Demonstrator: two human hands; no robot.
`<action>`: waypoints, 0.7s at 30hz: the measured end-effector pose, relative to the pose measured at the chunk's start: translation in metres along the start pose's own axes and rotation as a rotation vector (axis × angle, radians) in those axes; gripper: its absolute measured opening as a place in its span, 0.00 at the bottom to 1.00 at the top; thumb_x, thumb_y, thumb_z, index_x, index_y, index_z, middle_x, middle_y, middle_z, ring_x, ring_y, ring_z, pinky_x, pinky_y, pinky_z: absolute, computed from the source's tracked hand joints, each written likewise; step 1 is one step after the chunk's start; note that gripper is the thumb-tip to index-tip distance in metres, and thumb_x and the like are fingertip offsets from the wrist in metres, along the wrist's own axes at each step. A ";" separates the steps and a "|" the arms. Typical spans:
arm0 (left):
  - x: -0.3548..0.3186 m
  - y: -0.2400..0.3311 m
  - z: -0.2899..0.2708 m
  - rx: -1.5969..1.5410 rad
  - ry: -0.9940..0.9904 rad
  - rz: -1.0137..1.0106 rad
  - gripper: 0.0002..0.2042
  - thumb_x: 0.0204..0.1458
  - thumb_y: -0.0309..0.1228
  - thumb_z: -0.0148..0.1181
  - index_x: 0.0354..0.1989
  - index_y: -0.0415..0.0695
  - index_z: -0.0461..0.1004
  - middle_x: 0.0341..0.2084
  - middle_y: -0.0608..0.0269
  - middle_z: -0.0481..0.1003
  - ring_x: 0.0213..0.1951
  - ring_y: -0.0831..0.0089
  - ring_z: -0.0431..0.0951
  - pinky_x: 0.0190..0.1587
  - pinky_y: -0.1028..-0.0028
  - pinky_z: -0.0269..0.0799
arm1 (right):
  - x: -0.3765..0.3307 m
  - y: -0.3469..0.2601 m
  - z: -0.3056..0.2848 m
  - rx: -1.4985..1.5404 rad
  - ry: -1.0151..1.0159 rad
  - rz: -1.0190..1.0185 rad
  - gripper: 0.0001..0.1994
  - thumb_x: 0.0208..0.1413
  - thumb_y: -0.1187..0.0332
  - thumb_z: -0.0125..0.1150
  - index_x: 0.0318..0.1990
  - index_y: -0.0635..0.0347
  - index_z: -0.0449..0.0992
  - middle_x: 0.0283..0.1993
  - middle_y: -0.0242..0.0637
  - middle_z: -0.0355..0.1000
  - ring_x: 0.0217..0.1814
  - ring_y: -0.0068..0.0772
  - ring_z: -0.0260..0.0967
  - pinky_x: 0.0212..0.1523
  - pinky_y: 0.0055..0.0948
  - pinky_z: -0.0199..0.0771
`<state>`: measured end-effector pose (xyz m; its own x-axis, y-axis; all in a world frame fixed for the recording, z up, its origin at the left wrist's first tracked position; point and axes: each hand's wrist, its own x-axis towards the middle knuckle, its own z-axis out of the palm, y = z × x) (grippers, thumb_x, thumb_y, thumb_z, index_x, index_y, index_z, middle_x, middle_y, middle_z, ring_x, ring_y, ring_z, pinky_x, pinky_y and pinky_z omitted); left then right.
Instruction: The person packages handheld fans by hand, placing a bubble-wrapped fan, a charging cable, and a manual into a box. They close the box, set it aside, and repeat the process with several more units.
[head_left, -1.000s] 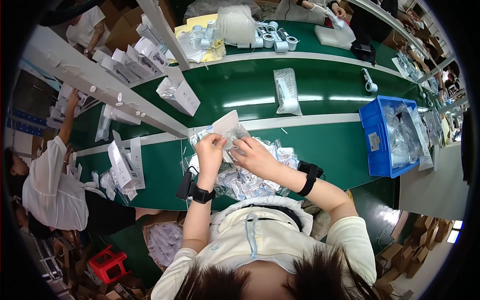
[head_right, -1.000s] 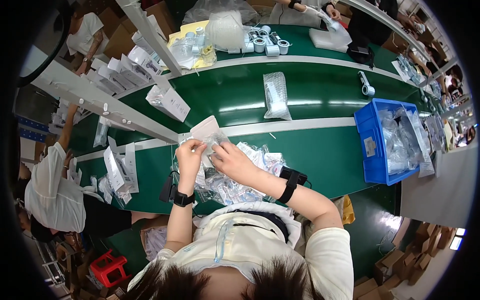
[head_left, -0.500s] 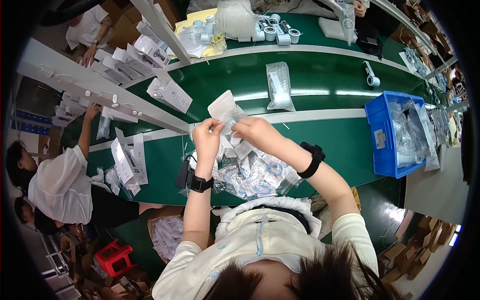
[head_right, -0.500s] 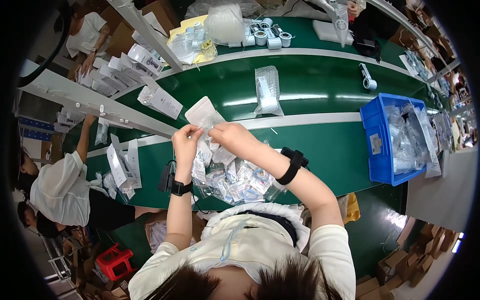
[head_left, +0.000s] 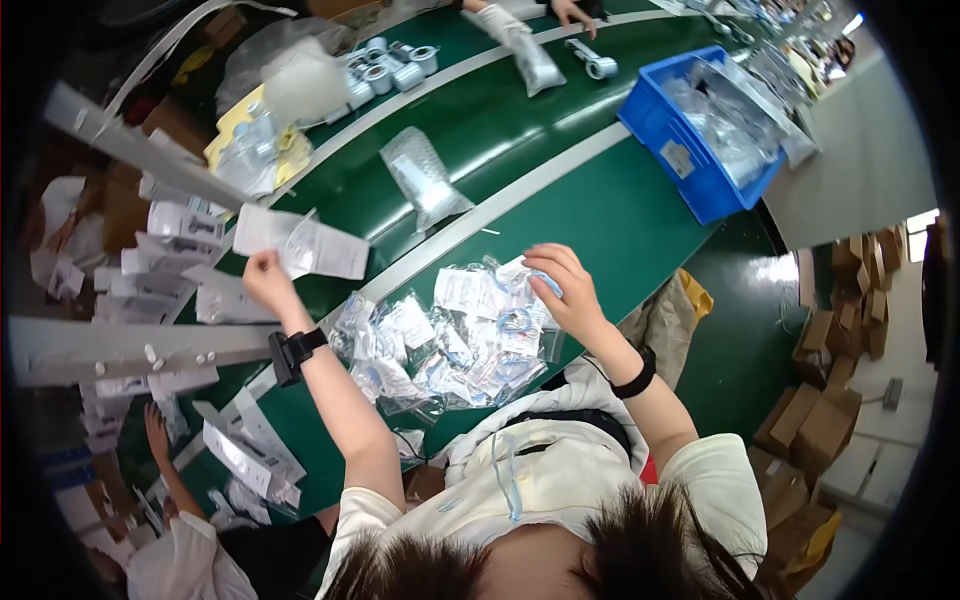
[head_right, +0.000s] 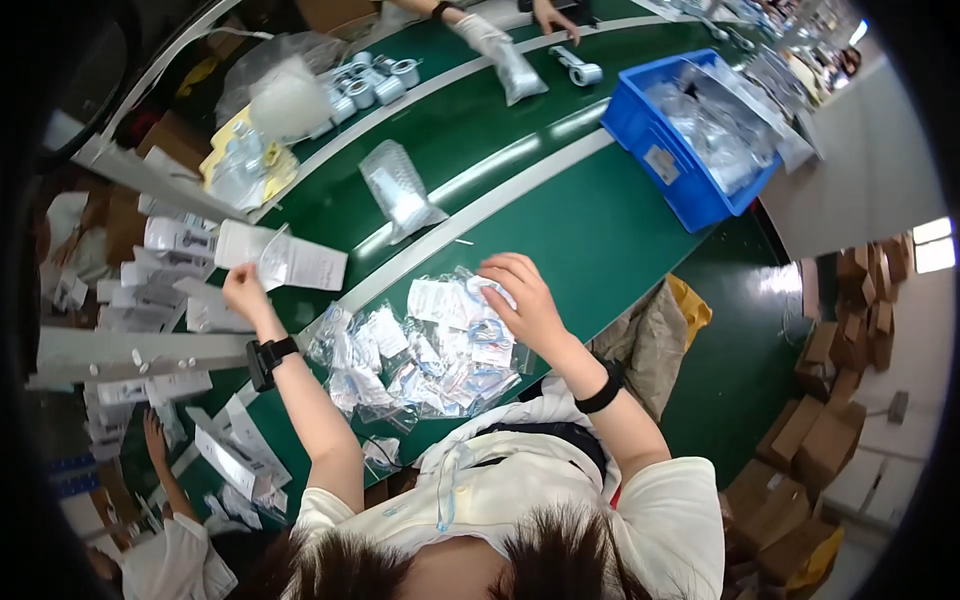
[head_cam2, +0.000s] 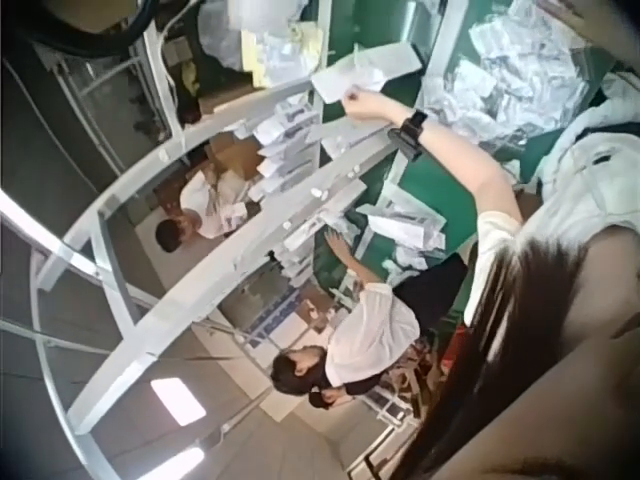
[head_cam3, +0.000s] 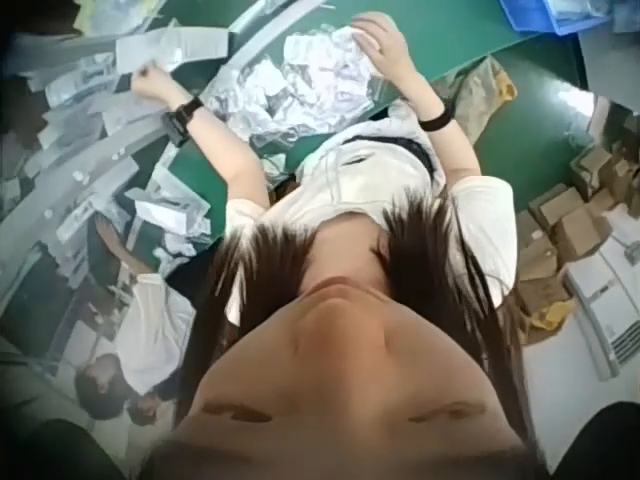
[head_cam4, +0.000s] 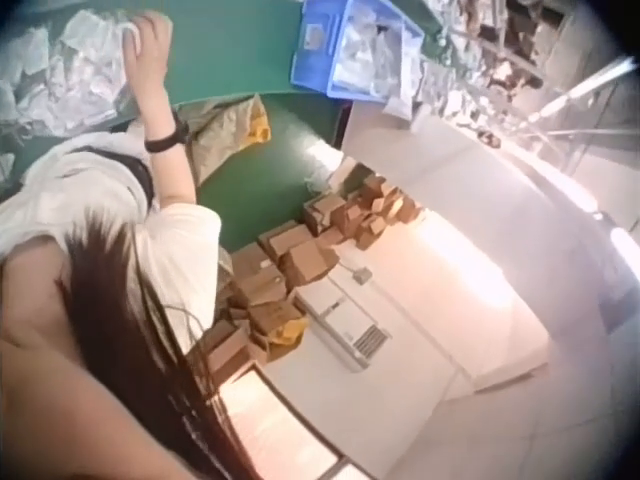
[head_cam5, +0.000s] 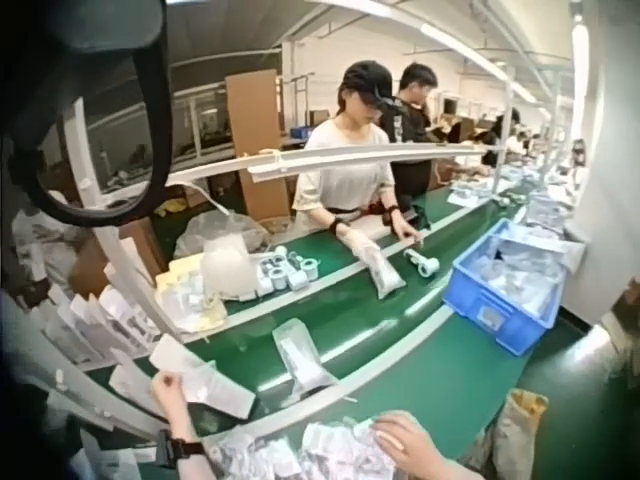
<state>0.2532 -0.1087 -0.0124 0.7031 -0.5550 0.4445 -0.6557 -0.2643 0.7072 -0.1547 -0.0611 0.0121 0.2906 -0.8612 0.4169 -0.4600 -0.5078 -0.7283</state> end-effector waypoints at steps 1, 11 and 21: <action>0.008 -0.019 0.002 0.053 0.025 0.023 0.05 0.36 0.25 0.61 0.21 0.37 0.73 0.16 0.57 0.73 0.19 0.69 0.70 0.26 0.72 0.65 | -0.021 0.013 -0.015 -0.027 0.012 0.097 0.08 0.45 0.75 0.55 0.36 0.63 0.72 0.41 0.41 0.68 0.47 0.41 0.64 0.46 0.32 0.63; -0.043 0.042 -0.017 0.374 0.172 -0.055 0.21 0.39 0.26 0.61 0.44 0.39 0.64 0.49 0.49 0.61 0.47 0.55 0.65 0.47 0.62 0.61 | -0.070 0.081 -0.202 -0.355 0.422 0.345 0.10 0.45 0.76 0.55 0.38 0.64 0.72 0.40 0.40 0.69 0.44 0.34 0.66 0.43 0.26 0.65; -0.103 0.446 0.081 -1.105 0.054 0.253 0.08 0.49 0.18 0.45 0.38 0.31 0.65 0.42 0.48 0.67 0.46 0.63 0.68 0.47 0.70 0.69 | 0.063 0.360 -0.371 -0.737 0.093 1.252 0.44 0.33 0.57 0.66 0.59 0.59 0.51 0.44 0.58 0.65 0.44 0.50 0.66 0.47 0.35 0.65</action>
<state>-0.1336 -0.2334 0.2124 0.6134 -0.4515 0.6479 -0.1975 0.7067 0.6794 -0.6132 -0.3050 -0.0219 -0.6573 -0.7223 -0.2152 -0.6920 0.6915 -0.2072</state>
